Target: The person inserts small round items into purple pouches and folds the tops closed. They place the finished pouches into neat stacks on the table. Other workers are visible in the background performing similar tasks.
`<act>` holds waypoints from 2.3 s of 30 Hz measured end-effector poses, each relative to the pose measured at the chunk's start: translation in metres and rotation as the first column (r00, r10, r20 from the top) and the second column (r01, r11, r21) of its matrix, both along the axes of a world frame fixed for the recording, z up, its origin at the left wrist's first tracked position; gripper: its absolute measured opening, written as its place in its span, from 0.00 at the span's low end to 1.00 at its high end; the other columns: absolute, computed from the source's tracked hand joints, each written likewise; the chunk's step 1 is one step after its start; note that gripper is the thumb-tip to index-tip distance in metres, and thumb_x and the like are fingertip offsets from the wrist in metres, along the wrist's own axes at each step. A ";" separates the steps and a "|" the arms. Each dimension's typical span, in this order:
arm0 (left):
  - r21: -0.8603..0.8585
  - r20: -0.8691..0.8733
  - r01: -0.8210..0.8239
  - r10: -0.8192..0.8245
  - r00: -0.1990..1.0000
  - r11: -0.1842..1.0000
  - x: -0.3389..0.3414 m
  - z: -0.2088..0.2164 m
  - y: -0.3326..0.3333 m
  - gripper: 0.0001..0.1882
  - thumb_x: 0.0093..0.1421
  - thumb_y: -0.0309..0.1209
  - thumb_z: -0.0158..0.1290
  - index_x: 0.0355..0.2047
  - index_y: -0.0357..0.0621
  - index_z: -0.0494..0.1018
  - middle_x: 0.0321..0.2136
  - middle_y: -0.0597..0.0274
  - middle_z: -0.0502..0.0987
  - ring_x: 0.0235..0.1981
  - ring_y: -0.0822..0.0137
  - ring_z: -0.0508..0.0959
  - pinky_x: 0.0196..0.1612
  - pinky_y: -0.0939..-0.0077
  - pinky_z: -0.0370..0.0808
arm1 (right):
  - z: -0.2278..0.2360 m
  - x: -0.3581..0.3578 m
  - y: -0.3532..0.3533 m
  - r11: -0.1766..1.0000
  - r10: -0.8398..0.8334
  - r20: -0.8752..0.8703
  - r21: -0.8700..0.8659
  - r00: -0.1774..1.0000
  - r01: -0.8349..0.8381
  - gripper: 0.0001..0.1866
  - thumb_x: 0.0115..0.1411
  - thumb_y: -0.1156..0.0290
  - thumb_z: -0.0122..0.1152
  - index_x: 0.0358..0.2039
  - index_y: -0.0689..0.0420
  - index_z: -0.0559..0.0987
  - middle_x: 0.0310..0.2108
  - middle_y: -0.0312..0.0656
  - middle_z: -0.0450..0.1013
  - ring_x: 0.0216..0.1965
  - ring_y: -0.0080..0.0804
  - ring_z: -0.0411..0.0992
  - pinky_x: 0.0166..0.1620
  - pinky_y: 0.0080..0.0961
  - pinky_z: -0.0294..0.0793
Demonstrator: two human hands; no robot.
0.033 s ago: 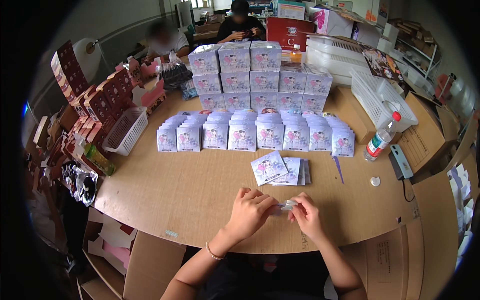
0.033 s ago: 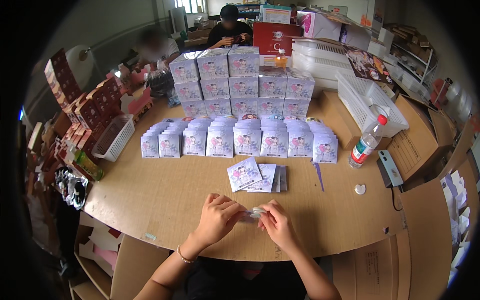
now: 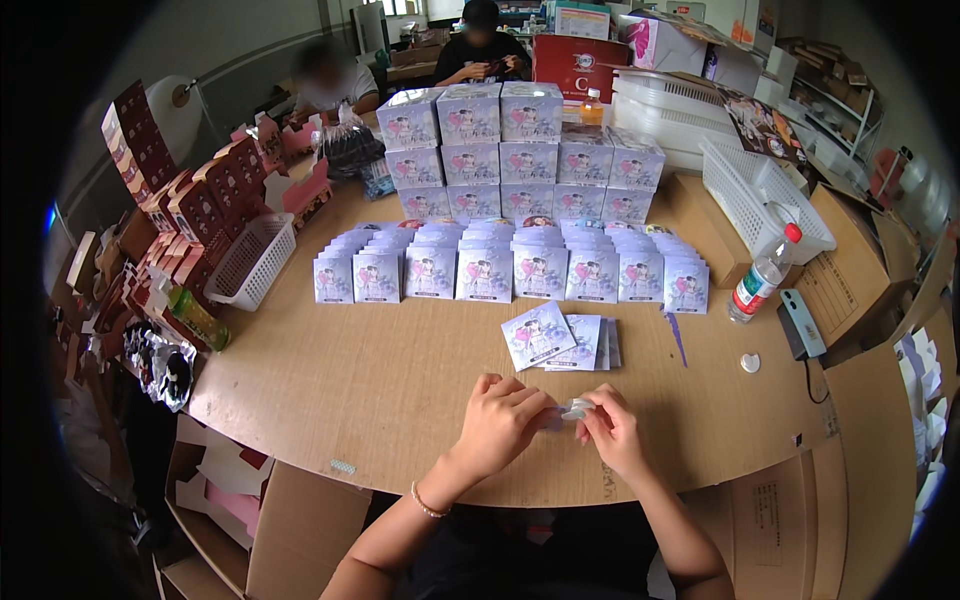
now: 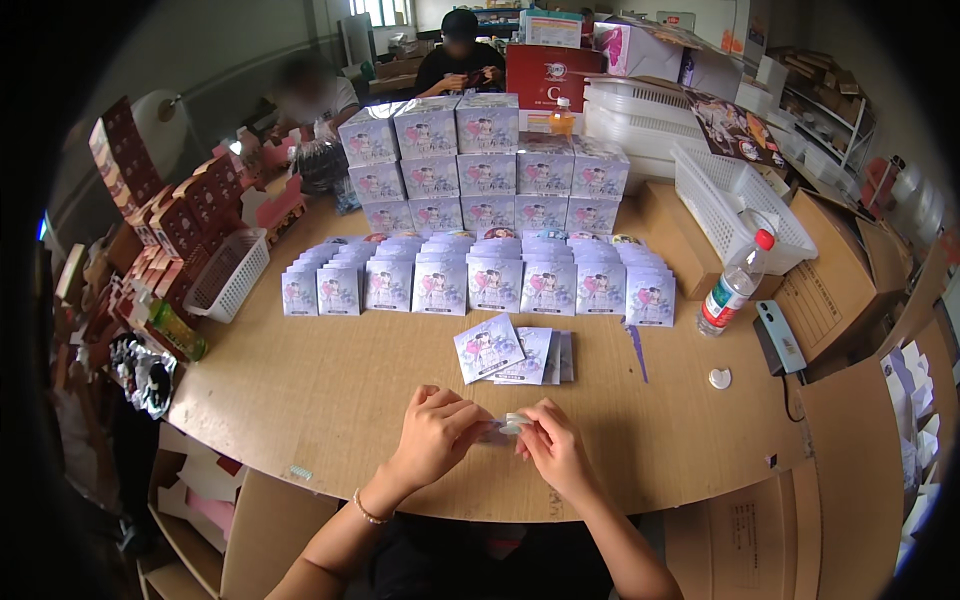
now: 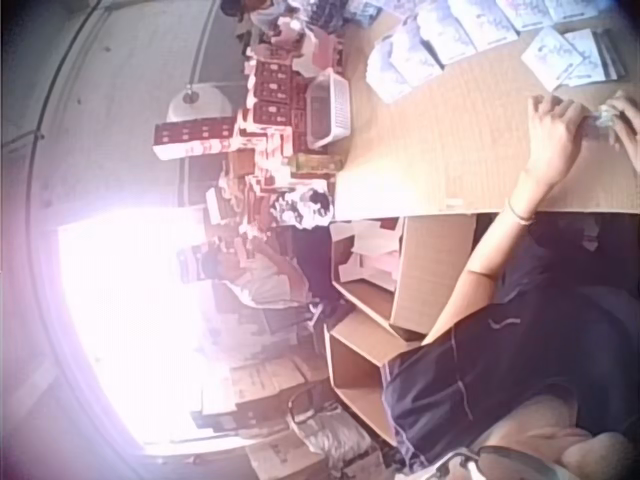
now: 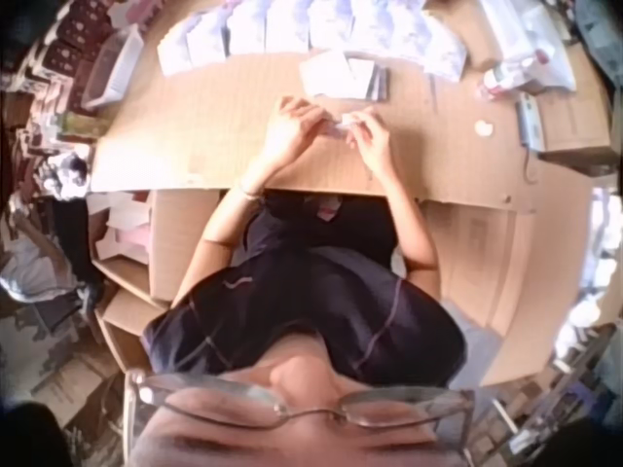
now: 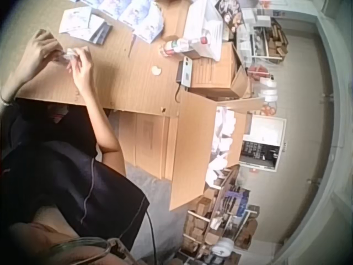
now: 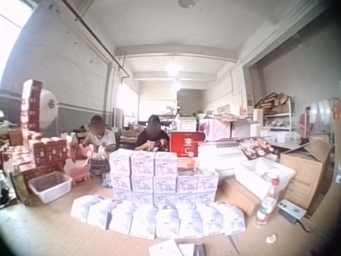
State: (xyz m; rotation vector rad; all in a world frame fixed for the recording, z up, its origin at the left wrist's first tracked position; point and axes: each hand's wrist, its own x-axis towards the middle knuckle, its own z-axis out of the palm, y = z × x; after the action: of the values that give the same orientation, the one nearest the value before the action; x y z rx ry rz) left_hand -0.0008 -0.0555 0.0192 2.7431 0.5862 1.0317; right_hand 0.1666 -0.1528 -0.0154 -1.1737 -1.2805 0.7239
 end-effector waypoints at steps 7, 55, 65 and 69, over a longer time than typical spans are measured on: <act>0.194 0.007 -0.096 0.096 0.995 0.976 0.005 0.001 0.004 0.05 0.48 0.31 0.59 0.26 0.52 0.73 0.26 0.72 0.74 0.36 0.67 0.72 0.45 0.63 0.59 | -0.017 0.001 0.005 0.999 -0.041 0.246 0.022 0.968 0.037 0.03 0.57 0.84 0.51 0.33 0.64 0.69 0.26 0.42 0.63 0.22 0.28 0.70 0.26 0.23 0.69; -0.470 0.553 0.440 -0.133 0.823 0.765 0.019 0.000 0.019 0.59 0.36 0.41 0.71 0.61 0.43 0.44 0.55 0.51 0.55 0.58 0.57 0.60 0.57 0.62 0.63 | 0.039 -0.040 0.019 0.998 0.033 0.503 -0.065 0.864 0.000 0.27 0.56 0.78 0.53 0.58 0.61 0.60 0.37 0.54 0.73 0.31 0.52 0.73 0.33 0.38 0.72; -0.316 0.366 0.340 -0.217 0.905 0.886 0.001 -0.002 0.056 0.50 0.30 0.36 0.72 0.54 0.41 0.59 0.49 0.50 0.69 0.49 0.56 0.71 0.50 0.63 0.69 | 0.103 0.004 0.031 0.969 -0.110 0.601 0.244 0.792 -0.050 0.18 0.50 0.81 0.57 0.44 0.55 0.77 0.45 0.43 0.67 0.48 0.41 0.65 0.50 0.34 0.68; -0.389 0.314 0.314 -0.196 0.929 0.866 -0.001 -0.011 0.054 0.48 0.31 0.34 0.71 0.54 0.40 0.60 0.49 0.49 0.68 0.49 0.54 0.71 0.50 0.62 0.69 | 0.133 -0.011 0.050 0.970 0.022 0.829 0.117 0.559 -0.212 0.09 0.47 0.77 0.62 0.32 0.56 0.81 0.49 0.44 0.66 0.58 0.48 0.57 0.57 0.41 0.62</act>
State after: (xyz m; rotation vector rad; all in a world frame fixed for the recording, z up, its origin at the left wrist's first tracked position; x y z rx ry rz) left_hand -0.0018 -0.0014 0.0080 2.1756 0.3409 1.0309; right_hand 0.1557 -0.1023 0.1174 -1.3054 -2.1890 0.0573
